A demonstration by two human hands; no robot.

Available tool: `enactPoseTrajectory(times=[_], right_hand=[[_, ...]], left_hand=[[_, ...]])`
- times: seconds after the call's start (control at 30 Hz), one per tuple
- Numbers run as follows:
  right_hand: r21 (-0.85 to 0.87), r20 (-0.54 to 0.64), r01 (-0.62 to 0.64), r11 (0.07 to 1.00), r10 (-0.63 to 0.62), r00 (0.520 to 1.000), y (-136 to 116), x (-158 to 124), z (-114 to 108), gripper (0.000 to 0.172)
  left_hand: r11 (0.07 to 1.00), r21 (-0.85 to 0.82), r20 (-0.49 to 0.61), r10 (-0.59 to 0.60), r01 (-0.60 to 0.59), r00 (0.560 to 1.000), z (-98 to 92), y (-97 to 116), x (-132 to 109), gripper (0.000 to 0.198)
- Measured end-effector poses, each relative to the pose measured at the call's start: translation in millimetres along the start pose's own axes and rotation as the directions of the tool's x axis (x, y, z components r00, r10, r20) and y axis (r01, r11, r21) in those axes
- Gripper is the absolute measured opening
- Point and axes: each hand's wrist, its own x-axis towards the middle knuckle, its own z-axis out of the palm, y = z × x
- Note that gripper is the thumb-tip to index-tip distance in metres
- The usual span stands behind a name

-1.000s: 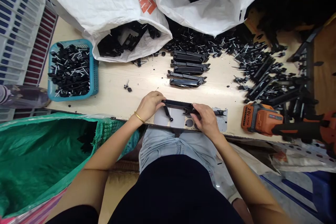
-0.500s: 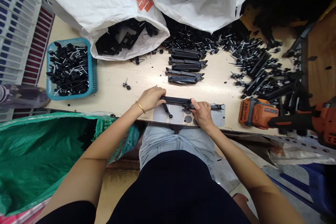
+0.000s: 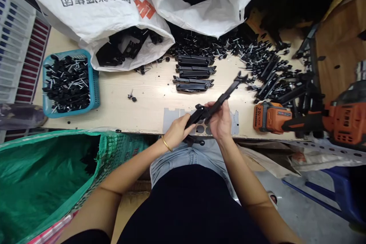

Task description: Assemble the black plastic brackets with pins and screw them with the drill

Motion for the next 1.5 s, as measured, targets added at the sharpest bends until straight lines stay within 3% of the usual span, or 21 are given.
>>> enactPoseTrajectory(times=[0.1,0.17,0.27,0.4,0.5,0.6,0.73,0.87,0.97,1.07,1.2,1.37,1.5], right_hand=[[0.046,0.027,-0.076,0.996,0.075,0.997,-12,4,23,0.053],[0.017,0.074,-0.108,0.994,0.107,0.992,-19,9,27,0.052],[-0.046,0.131,-0.152,0.987,0.156,0.979,-23,13,25,0.049],[-0.042,0.077,-0.017,0.999,0.020,0.997,-18,8,27,0.052],[0.002,0.091,0.045,0.999,-0.045,0.995,-13,3,30,0.054],[-0.002,0.103,0.032,0.999,-0.032,0.994,-11,4,30,0.055],[-0.090,0.175,-0.070,0.993,0.085,0.981,-10,11,22,0.057],[-0.048,0.097,-0.095,0.994,0.099,0.990,-6,9,19,0.056],[-0.093,0.041,-0.083,0.992,0.087,0.995,-6,2,22,0.055],[-0.143,0.001,-0.051,0.988,0.052,0.999,-7,-4,26,0.053],[-0.126,-0.035,-0.056,0.990,0.052,0.998,-3,-13,31,0.050],[-0.094,-0.087,0.040,0.995,-0.049,0.995,1,-17,32,0.052],[-0.213,0.050,-0.027,0.977,0.038,0.998,-3,-9,28,0.055]], left_hand=[[0.996,-0.024,-0.136,-0.091,0.089,0.987,14.1,18,-11,0.009],[0.990,-0.043,-0.145,-0.137,0.132,0.980,17.8,27,-15,0.008],[0.988,-0.083,-0.134,-0.139,0.129,0.981,17.7,33,-17,0.016],[0.948,-0.256,-0.018,-0.198,0.187,0.980,19.1,32,-14,0.036],[0.878,-0.361,0.035,-0.323,0.313,0.946,26.2,32,-9,0.022],[0.842,-0.379,0.030,-0.403,0.383,0.915,33.3,36,-8,0.013],[0.833,-0.371,0.138,-0.388,0.410,0.912,32.5,36,-9,0.014],[0.803,-0.463,0.211,-0.312,0.376,0.926,24.2,27,-6,0.030],[0.599,-0.709,0.287,-0.238,0.373,0.928,20.5,21,-2,0.058],[0.420,-0.805,0.324,-0.280,0.419,0.904,20.1,20,2,0.073],[0.374,-0.809,0.367,-0.283,0.454,0.886,20.5,20,4,0.078],[0.348,-0.862,0.298,-0.238,0.368,0.924,21.3,16,4,0.081],[0.272,-0.878,0.333,-0.243,0.394,0.911,26.4,18,1,0.084]])
